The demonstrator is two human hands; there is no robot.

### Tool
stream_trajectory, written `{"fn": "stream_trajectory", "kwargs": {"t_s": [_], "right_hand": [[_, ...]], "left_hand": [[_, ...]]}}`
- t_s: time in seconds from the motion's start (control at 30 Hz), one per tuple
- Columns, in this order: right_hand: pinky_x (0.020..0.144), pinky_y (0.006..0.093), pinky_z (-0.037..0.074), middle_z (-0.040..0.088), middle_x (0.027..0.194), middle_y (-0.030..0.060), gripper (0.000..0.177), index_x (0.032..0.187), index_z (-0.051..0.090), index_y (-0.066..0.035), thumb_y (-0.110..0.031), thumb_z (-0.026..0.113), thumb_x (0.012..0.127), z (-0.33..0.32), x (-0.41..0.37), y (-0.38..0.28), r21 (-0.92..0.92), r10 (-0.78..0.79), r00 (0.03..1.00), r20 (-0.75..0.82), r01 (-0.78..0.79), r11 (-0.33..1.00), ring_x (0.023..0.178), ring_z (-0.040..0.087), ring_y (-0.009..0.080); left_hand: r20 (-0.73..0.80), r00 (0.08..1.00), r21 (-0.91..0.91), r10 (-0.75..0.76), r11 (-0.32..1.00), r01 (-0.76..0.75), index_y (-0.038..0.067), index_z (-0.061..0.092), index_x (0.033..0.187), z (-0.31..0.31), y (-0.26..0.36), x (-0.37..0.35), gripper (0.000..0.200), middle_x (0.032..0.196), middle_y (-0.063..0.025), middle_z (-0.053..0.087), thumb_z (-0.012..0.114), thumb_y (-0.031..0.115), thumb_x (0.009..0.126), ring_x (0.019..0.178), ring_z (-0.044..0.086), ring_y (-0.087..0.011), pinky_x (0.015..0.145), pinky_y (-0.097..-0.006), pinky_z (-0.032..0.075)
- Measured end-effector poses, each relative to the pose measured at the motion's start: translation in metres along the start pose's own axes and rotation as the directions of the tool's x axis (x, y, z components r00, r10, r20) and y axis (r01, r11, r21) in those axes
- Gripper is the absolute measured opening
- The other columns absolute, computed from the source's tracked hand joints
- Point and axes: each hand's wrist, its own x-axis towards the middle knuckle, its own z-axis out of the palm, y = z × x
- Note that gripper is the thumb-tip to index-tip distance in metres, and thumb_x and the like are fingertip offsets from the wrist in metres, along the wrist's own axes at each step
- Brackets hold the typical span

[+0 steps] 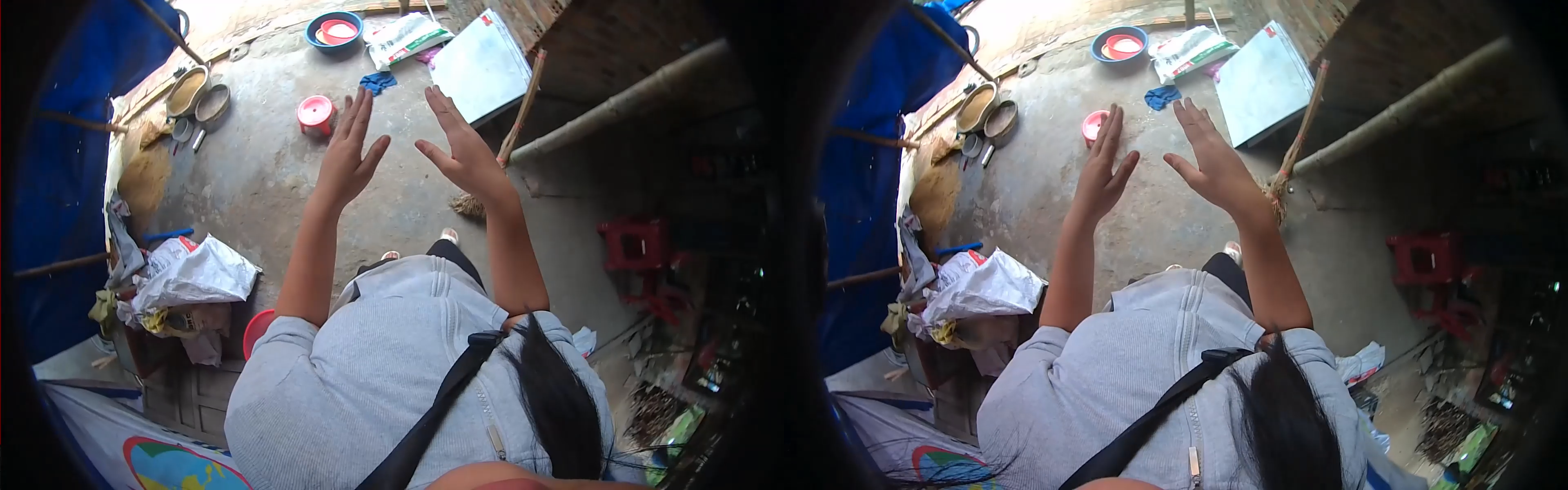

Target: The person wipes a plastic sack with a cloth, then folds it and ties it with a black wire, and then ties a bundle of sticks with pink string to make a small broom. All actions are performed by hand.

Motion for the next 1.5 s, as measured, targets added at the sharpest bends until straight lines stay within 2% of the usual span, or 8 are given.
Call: {"fn": "stream_trajectory", "kwargs": {"t_s": [0.33,0.7,0.87,1.03,1.13,1.23,1.33,1.5], "right_hand": [[0.11,0.0358,0.02,0.028,0.145,0.0219,0.069,0.141,0.026,0.001,-0.018,0.062,0.085,0.022,0.091,0.052,0.111,-0.187,0.977,0.102,0.176,0.978,0.137,0.023,0.0332],[0.109,0.0358,0.024,0.028,0.145,0.0217,0.066,0.14,0.027,-0.001,-0.02,0.061,0.087,0.002,0.196,0.106,0.234,-0.318,0.921,0.225,0.266,0.935,0.135,0.026,0.0318],[0.108,0.0396,0.026,0.027,0.144,0.0239,0.069,0.141,0.027,-0.003,-0.023,0.061,0.085,0.007,0.212,0.151,0.221,-0.333,0.898,0.287,0.276,0.935,0.134,0.025,0.0376],[0.107,0.0388,0.027,0.026,0.144,0.0239,0.069,0.142,0.026,-0.007,-0.024,0.061,0.085,-0.002,0.248,0.171,0.127,-0.263,0.915,0.306,0.234,0.964,0.134,0.026,0.0356],[0.108,0.0381,0.027,0.027,0.144,0.0239,0.068,0.141,0.026,-0.003,-0.023,0.06,0.085,-0.006,0.274,0.175,0.105,-0.262,0.938,0.228,0.244,0.964,0.134,0.027,0.0351],[0.109,0.0375,0.025,0.029,0.143,0.0247,0.065,0.138,0.03,0.001,-0.021,0.061,0.085,-0.016,0.291,0.179,0.016,-0.248,0.961,0.122,0.247,0.969,0.133,0.028,0.0356],[0.109,0.0369,0.026,0.03,0.142,0.0248,0.065,0.137,0.031,0.001,-0.022,0.061,0.085,-0.024,0.289,0.2,0.12,-0.149,0.987,0.057,0.141,0.983,0.132,0.029,0.0359],[0.109,0.0347,0.024,0.028,0.144,0.0218,0.068,0.141,0.026,-0.002,-0.027,0.059,0.087,-0.038,0.254,0.249,-0.022,0.212,0.975,-0.066,-0.214,0.977,0.134,0.029,0.0321]], "left_hand": [[-0.183,0.96,0.014,-0.213,0.976,0.219,0.008,0.022,0.144,0.0,-0.052,0.023,0.065,0.149,-0.0144,0.022,0.053,0.029,0.091,0.138,0.018,-0.0338,0.11,-0.0396,0.022],[-0.29,0.938,0.153,-0.187,0.959,0.239,0.011,0.023,0.144,-0.001,-0.046,0.122,0.066,0.149,-0.0128,0.023,0.054,0.03,0.09,0.137,0.019,-0.0365,0.11,-0.0442,0.021],[-0.174,0.982,0.383,-0.072,0.914,0.135,0.012,0.024,0.144,-0.026,-0.032,0.163,0.065,0.149,-0.0107,0.024,0.054,0.032,0.089,0.136,0.022,-0.0363,0.109,-0.0469,0.024],[-0.132,0.991,0.42,-0.023,0.905,0.076,0.014,0.026,0.143,-0.048,-0.039,0.212,0.066,0.149,-0.0105,0.024,0.054,0.037,0.089,0.136,0.022,-0.0357,0.109,-0.0455,0.024],[-0.114,0.992,0.382,0.06,0.924,-0.012,0.011,0.024,0.144,-0.046,-0.062,0.239,0.066,0.148,-0.012,0.025,0.056,0.029,0.089,0.137,0.02,-0.0327,0.109,-0.0411,0.024],[-0.185,0.982,0.163,0.02,0.987,0.01,0.01,0.022,0.145,-0.023,-0.101,0.27,0.064,0.149,-0.0138,0.024,0.054,0.024,0.091,0.138,0.02,-0.0296,0.109,-0.0385,0.024],[-0.149,0.988,-0.055,0.029,0.998,-0.038,0.005,0.023,0.143,0.013,-0.128,0.303,0.065,0.146,-0.0174,0.027,0.054,0.029,0.091,0.136,0.024,-0.0328,0.107,-0.0375,0.027],[0.131,0.986,-0.219,0.105,0.973,-0.075,0.008,0.022,0.144,0.076,-0.137,0.344,0.065,0.148,-0.0157,0.025,0.054,0.027,0.091,0.137,0.021,-0.0326,0.108,-0.0379,0.026]]}}
